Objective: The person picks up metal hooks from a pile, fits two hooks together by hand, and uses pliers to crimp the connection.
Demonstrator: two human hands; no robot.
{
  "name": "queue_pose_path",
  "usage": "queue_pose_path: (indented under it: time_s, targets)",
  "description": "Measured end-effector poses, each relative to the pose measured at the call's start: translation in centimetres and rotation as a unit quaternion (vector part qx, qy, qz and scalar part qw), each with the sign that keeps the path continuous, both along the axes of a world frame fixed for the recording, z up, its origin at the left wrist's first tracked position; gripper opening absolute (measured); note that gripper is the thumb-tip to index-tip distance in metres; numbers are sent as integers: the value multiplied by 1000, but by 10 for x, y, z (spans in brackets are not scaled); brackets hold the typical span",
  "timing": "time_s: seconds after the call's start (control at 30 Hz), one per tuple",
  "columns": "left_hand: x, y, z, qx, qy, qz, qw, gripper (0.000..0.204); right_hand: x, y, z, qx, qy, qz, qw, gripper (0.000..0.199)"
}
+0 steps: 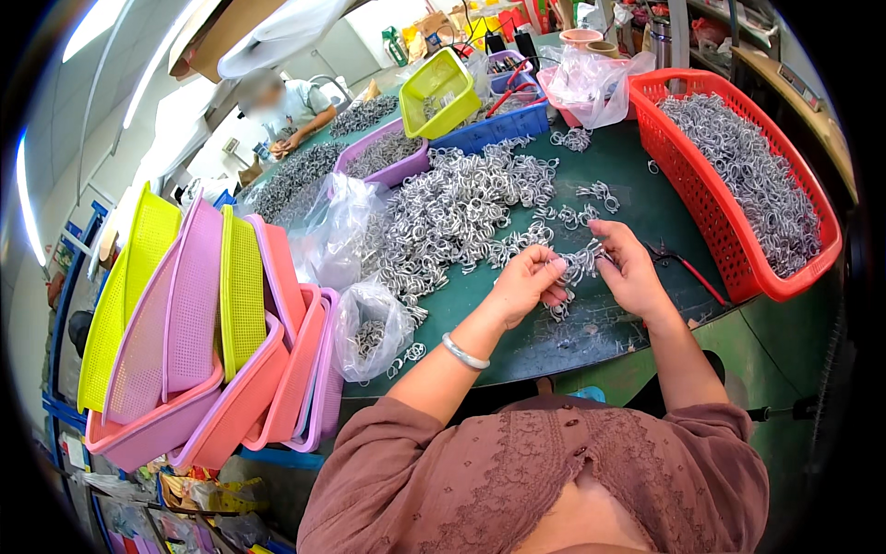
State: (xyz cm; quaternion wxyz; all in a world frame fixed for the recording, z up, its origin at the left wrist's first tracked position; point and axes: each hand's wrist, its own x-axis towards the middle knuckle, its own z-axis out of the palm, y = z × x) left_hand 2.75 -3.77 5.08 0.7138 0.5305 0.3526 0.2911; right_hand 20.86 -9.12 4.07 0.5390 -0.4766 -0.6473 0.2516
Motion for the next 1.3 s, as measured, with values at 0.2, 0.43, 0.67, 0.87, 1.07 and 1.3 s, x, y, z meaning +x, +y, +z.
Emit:
queue_pose_path:
  time_s: [0.2, 0.43, 0.67, 0.87, 1.07, 1.3]
  targets:
    - [-9, 1, -11, 48, 37, 29, 998, 19, -4, -4, 3, 35, -146, 24, 988, 45]
    - [-21, -2, -23, 314, 206, 14, 927, 28, -15, 1, -30, -20, 110, 47, 993, 40]
    - [-32, -6, -24, 241, 164, -35, 956, 17, -24, 1, -17, -80, 243, 86, 963, 31]
    - [-36, -18, -3, 20, -37, -36, 998, 44, -29, 3, -7, -102, 307, 177, 929, 36]
    - [-41, -16, -8, 9, 5, -89, 996, 31, -41, 5, -9, -93, 306, 187, 929, 36]
    - [-46, -10, -22, 90, 34, -49, 994, 27, -47, 14, -18, -44, 172, 111, 978, 35]
